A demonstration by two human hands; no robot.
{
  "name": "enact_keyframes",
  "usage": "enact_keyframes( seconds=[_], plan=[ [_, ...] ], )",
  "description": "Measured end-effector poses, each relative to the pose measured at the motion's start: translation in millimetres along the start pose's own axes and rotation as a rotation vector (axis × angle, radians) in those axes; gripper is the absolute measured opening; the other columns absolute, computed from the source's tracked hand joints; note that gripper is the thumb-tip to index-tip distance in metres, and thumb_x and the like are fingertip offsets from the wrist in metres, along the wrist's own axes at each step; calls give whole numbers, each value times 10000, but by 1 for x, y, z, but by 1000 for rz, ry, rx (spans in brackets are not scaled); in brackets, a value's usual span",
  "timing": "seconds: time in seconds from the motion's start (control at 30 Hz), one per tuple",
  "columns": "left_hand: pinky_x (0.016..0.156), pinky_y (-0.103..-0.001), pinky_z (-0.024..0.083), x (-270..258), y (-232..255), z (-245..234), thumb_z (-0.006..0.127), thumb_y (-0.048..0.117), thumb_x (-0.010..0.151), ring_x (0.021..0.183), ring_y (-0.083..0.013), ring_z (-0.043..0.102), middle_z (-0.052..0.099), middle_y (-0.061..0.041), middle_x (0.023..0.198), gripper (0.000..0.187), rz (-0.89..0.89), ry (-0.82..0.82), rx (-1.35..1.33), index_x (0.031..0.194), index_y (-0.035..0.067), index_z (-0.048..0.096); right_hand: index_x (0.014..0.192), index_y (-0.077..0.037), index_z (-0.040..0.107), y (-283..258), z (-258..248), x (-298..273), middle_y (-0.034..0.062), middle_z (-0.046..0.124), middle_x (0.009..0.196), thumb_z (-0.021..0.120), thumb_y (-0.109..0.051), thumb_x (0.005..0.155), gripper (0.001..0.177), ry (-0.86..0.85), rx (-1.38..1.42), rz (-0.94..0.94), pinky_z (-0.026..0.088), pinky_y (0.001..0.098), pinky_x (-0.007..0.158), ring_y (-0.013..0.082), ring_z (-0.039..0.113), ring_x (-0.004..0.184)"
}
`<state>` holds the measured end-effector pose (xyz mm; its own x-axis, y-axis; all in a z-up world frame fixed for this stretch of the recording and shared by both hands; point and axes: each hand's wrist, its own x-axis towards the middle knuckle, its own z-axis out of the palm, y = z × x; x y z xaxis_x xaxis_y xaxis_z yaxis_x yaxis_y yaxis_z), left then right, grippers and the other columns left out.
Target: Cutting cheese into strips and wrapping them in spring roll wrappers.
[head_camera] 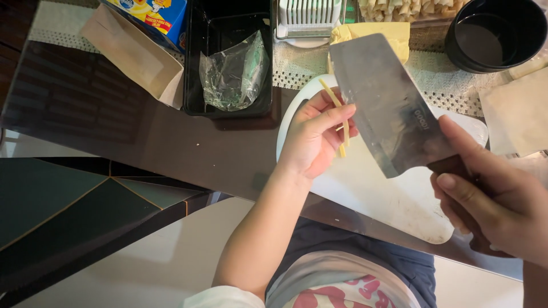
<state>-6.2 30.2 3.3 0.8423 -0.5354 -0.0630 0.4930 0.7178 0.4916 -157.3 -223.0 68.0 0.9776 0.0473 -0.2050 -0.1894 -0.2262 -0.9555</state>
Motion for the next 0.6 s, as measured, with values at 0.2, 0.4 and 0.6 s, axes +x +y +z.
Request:
enact_keyframes(
  seconds=[0.2, 0.4, 0.6],
  plan=[
    [697, -287, 598, -26, 25, 11, 643, 109, 995, 724, -117, 668, 672, -41, 838, 245, 88, 249, 717, 1214, 9, 690, 1694, -138, 301, 2, -10, 2, 119, 604, 812, 485, 55, 1011, 733, 92, -181, -80, 468, 266, 424, 128, 515, 529],
    [688, -261, 579, -56, 7, 5, 692, 68, 958, 744, -112, 702, 678, -31, 827, 196, 18, 368, 900, 1129, -25, 718, 1730, -140, 294, 24, -21, 7, 119, 626, 843, 481, 49, 1037, 743, 51, -60, -136, 474, 243, 428, 104, 522, 531],
    [745, -321, 596, -53, 1, 18, 800, 141, 829, 818, -189, 756, 759, -61, 864, 307, 171, 538, 1447, 1107, 23, 747, 1706, -151, 337, 32, -27, 5, 126, 663, 808, 524, 26, 1023, 730, 84, -130, -22, 487, 267, 416, 131, 597, 528]
  ],
)
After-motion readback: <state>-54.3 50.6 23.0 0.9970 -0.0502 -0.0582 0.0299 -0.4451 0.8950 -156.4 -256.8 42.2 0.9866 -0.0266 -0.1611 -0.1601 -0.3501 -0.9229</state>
